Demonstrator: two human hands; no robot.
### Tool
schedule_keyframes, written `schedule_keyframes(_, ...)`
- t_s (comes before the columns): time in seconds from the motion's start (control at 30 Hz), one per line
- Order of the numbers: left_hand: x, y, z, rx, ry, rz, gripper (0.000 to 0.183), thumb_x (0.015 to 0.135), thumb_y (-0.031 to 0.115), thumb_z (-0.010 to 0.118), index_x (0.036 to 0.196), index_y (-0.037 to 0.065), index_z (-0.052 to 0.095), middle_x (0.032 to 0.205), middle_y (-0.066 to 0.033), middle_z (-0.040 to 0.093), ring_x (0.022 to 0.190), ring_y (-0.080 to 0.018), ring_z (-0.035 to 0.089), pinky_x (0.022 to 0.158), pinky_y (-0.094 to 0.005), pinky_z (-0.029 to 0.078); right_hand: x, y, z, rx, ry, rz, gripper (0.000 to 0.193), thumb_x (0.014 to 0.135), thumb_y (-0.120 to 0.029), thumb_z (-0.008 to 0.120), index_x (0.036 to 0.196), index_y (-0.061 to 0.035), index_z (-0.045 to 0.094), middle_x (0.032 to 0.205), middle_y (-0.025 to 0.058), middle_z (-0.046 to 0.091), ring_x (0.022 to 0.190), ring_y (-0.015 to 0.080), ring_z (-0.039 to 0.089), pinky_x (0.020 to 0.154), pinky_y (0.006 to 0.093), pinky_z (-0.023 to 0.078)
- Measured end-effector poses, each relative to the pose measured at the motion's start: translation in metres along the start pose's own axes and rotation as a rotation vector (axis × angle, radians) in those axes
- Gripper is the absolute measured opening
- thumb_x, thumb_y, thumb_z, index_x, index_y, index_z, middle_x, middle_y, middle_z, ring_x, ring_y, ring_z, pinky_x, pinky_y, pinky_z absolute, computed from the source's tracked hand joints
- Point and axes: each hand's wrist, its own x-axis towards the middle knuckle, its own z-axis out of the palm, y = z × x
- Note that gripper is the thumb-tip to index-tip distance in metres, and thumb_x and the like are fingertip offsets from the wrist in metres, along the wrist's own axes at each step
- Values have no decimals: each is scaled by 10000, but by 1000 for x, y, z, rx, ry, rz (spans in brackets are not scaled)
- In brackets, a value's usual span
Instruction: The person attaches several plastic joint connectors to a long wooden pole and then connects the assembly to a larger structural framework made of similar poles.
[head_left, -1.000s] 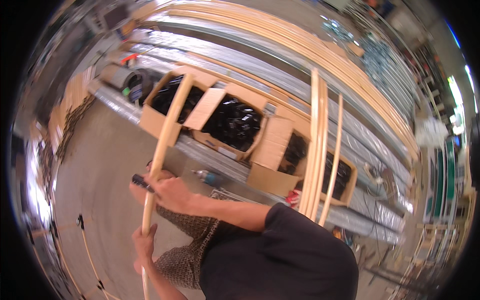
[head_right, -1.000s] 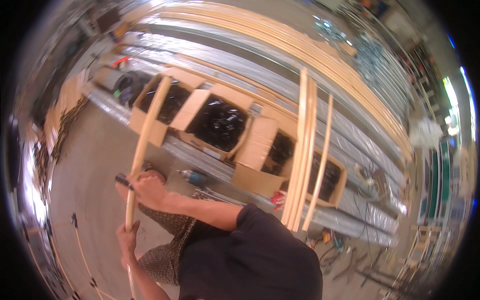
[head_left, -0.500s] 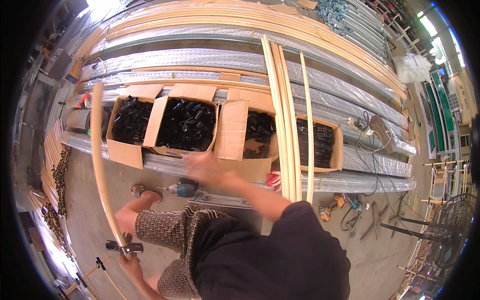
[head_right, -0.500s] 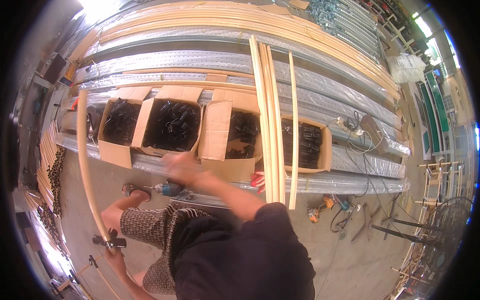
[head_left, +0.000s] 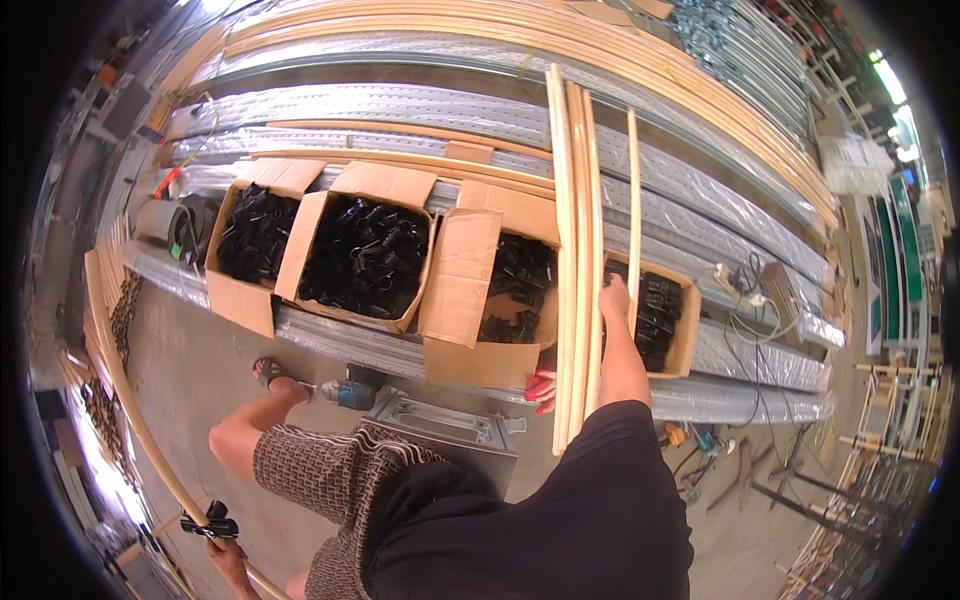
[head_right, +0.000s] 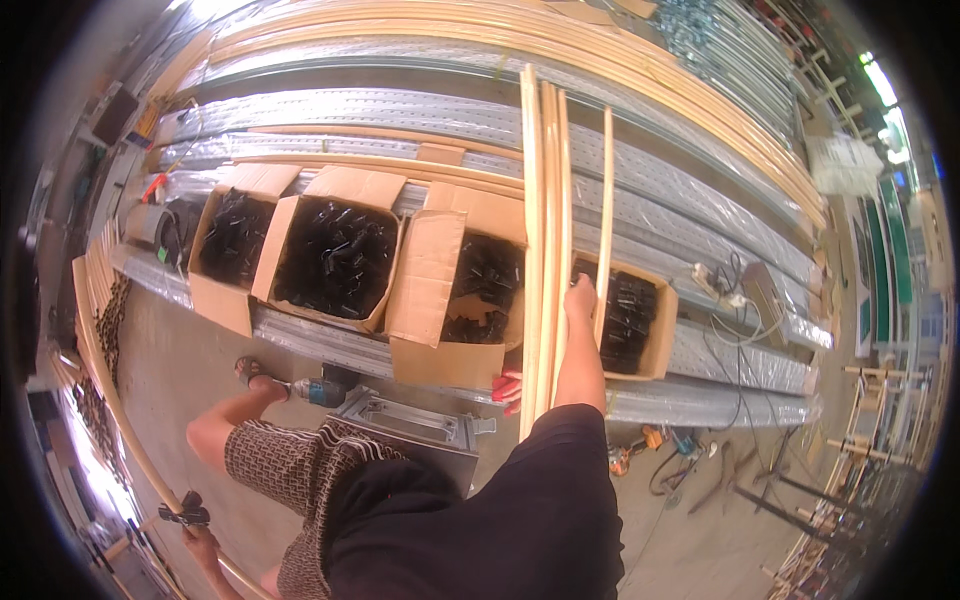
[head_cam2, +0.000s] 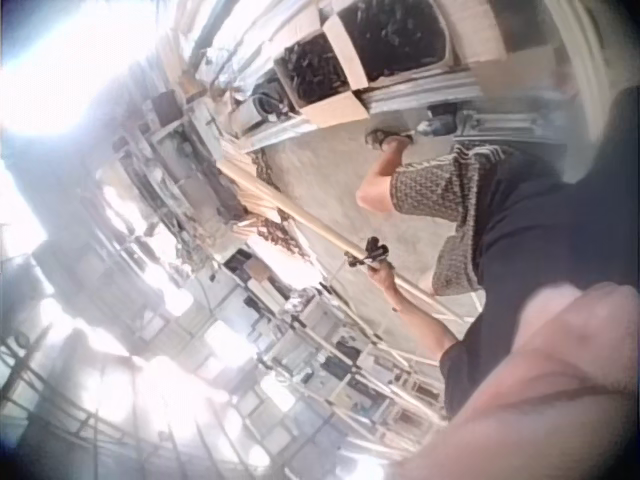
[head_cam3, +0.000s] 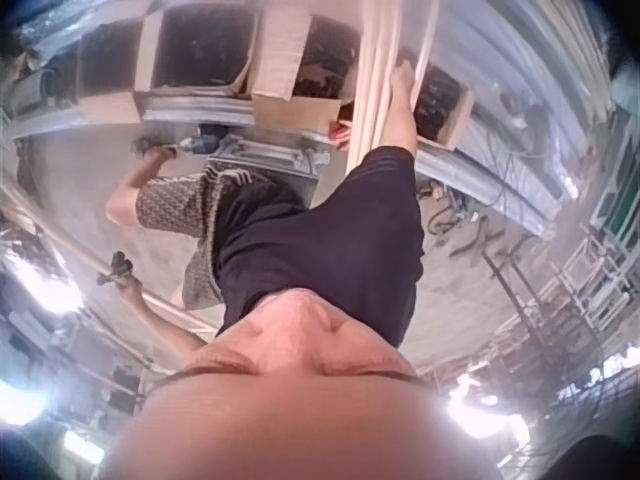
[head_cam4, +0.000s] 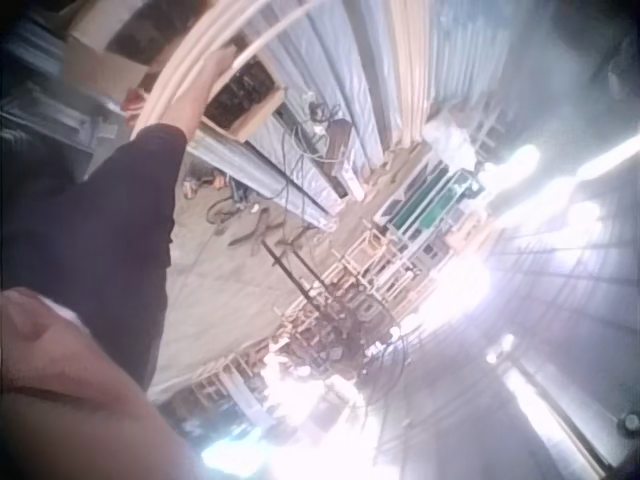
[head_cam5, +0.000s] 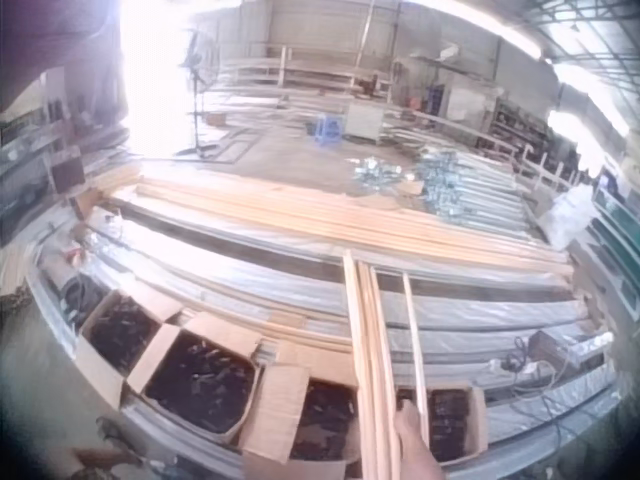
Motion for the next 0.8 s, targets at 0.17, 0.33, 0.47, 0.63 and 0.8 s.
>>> schedule_keyframes(0.17, 3, -90, -56, 187, 140, 23, 153, 965, 146, 468, 939, 20, 549, 638, -42, 526, 450, -146, 500, 405, -293, 414, 38, 47, 9, -251, 4, -368, 663, 854, -371, 676, 1329, 65, 523, 1326, 318, 553, 1218, 458, 549, 1046, 476, 445)
schedule_keyframes(0.33, -6, -55, -54, 148, 136, -79, 101, 947, 136, 533, 899, 48, 532, 612, -17, 533, 474, -120, 529, 416, -289, 419, 33, 67, -3, -628, -99, -380, 338, 946, -141, 520, 1179, 94, 586, 1184, 311, 633, 1062, 443, 628, 942, 490, 495)
schedule_keyframes(0.47, -7, -34, -60, -10, 110, -106, 49, 879, 49, 560, 913, 40, 526, 608, -15, 522, 467, -103, 510, 424, -266, 425, 12, 52, -8, -592, -66, -227, 210, 951, -81, 528, 1050, 91, 597, 1025, 303, 674, 985, 435, 663, 873, 502, 529)
schedule_keyframes(0.63, -37, -10, -60, 46, 111, -174, 71, 850, 10, 569, 911, 22, 536, 615, -14, 520, 473, -96, 507, 424, -254, 419, -6, 24, -24, -610, -188, -320, 252, 949, -156, 575, 1050, 75, 566, 990, 328, 674, 946, 463, 676, 831, 499, 556)
schedule_keyframes(0.8, -26, 5, -32, 50, 11, -154, 47, 862, 20, 574, 909, 19, 572, 627, 12, 533, 467, -72, 488, 409, -247, 400, -2, 32, -44, -418, -103, -187, 322, 847, -185, 706, 963, 85, 573, 920, 324, 677, 834, 444, 698, 747, 467, 583)
